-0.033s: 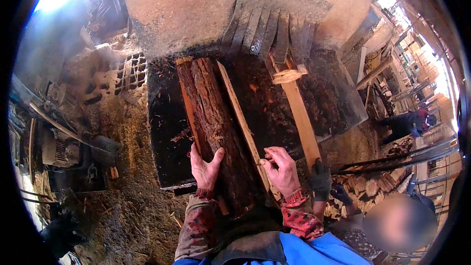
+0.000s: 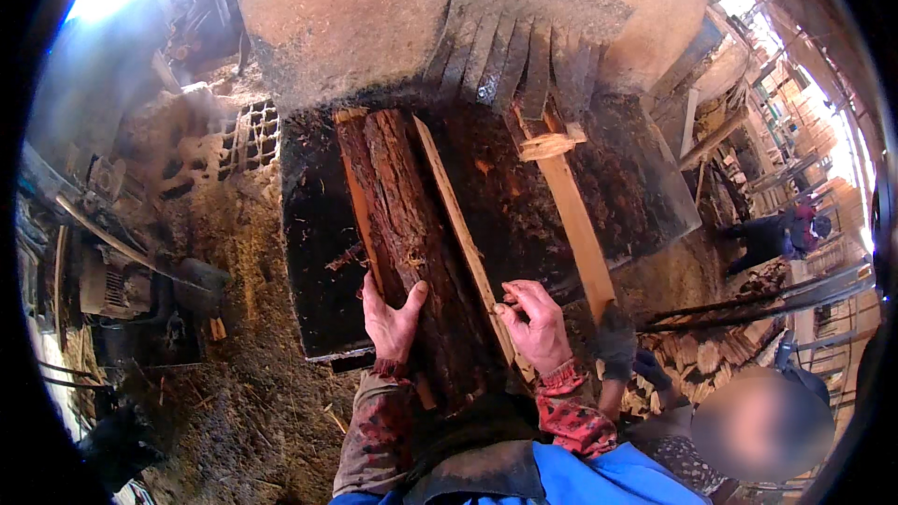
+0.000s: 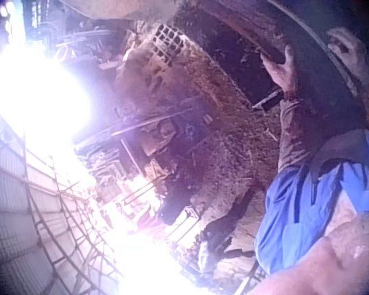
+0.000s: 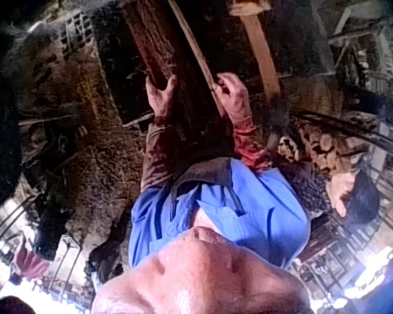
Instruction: The person picks up split wooden planks from a pile near a sawing machine and carries them to a metal rack. They arrange the planks in a neat stack on the rack, repeating this process to accumulate a pile of processed wood.
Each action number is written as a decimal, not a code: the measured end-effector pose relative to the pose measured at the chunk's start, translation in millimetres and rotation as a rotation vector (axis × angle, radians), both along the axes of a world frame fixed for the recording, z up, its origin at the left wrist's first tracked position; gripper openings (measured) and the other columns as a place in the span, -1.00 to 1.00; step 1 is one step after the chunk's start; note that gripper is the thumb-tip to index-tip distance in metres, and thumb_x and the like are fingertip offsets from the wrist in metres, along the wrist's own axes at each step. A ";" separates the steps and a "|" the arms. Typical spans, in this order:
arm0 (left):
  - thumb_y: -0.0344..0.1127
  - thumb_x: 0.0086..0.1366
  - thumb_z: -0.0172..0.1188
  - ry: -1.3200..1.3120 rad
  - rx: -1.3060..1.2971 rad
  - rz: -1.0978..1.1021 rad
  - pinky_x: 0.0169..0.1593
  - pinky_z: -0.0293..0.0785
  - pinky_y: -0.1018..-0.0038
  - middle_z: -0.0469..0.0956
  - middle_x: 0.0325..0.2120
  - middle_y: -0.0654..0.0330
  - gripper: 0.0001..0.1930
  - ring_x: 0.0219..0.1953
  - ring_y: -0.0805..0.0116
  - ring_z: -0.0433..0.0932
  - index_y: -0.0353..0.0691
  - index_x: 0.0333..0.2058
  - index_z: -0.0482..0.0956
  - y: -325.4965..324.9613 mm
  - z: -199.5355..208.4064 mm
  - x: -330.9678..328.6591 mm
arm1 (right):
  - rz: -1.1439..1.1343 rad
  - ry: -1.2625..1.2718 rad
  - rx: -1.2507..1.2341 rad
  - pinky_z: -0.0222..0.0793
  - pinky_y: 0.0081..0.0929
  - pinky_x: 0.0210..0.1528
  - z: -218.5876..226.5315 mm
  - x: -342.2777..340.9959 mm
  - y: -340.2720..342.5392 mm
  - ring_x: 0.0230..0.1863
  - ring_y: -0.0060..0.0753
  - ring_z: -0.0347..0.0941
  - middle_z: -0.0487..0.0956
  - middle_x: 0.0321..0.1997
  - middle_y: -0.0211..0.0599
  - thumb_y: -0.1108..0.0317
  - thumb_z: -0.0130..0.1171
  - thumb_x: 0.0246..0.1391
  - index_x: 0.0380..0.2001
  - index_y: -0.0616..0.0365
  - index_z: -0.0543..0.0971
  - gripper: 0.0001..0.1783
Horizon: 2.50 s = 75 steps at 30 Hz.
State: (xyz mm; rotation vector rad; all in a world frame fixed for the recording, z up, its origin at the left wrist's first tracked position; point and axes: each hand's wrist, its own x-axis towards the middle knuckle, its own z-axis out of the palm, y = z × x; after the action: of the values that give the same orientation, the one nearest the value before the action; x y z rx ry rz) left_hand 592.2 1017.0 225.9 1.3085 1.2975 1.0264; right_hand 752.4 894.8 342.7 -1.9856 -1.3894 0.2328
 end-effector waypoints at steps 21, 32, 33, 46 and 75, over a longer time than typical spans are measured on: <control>0.07 -0.05 0.42 0.035 0.029 0.008 0.13 0.32 0.27 0.41 0.01 -0.09 -0.09 0.08 0.00 0.39 -0.39 0.16 0.25 1.5 -0.8 2.7 | -0.161 -0.128 0.070 0.48 -0.48 -0.34 43.7 32.0 24.3 -0.35 -0.34 0.52 0.52 -0.18 -0.16 0.47 0.26 0.02 -0.14 0.31 0.53 -0.69; -0.12 0.09 0.40 0.075 0.098 -0.010 0.05 0.38 0.39 0.47 -0.02 0.06 -0.21 -0.01 0.26 0.47 -0.37 0.18 0.23 2.0 -3.0 1.1 | 0.053 0.042 0.016 0.52 -0.49 -0.31 7.0 -27.4 18.8 -0.36 -0.33 0.54 0.52 -0.19 -0.14 0.49 0.28 -0.02 -0.18 0.33 0.55 -0.70; -0.06 0.04 0.41 0.048 0.073 -0.014 0.07 0.36 0.35 0.45 -0.01 0.02 -0.18 0.01 0.18 0.45 -0.36 0.17 0.24 2.2 -1.3 1.5 | 0.045 0.043 0.015 0.52 -0.49 -0.32 7.6 -27.4 17.8 -0.36 -0.34 0.55 0.52 -0.19 -0.14 0.49 0.28 -0.02 -0.18 0.33 0.55 -0.70; 0.11 -0.04 0.41 0.054 0.038 -0.006 0.11 0.33 0.26 0.42 -0.02 -0.05 -0.09 0.06 0.01 0.41 -0.36 0.15 0.25 4.0 4.0 5.5 | 0.047 0.021 0.042 0.55 -0.51 -0.34 23.0 -29.2 18.2 -0.35 -0.37 0.56 0.52 -0.16 -0.15 0.49 0.29 -0.01 -0.14 0.34 0.54 -0.67; 0.06 -0.04 0.42 0.084 0.053 -0.001 0.09 0.35 0.24 0.44 -0.03 -0.06 -0.13 0.05 -0.01 0.41 -0.34 0.13 0.27 3.6 17.2 5.9 | 0.040 -0.007 -0.011 0.43 -0.19 -0.15 6.2 17.1 75.8 -0.20 0.02 0.51 0.58 -0.28 -0.01 0.11 0.40 -0.20 -0.15 0.25 0.54 -0.44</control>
State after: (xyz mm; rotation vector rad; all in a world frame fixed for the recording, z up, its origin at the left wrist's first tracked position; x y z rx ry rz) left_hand 598.1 1020.6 243.0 1.4053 1.3396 1.0211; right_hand 769.5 970.5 348.9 -1.9701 -1.4363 0.2529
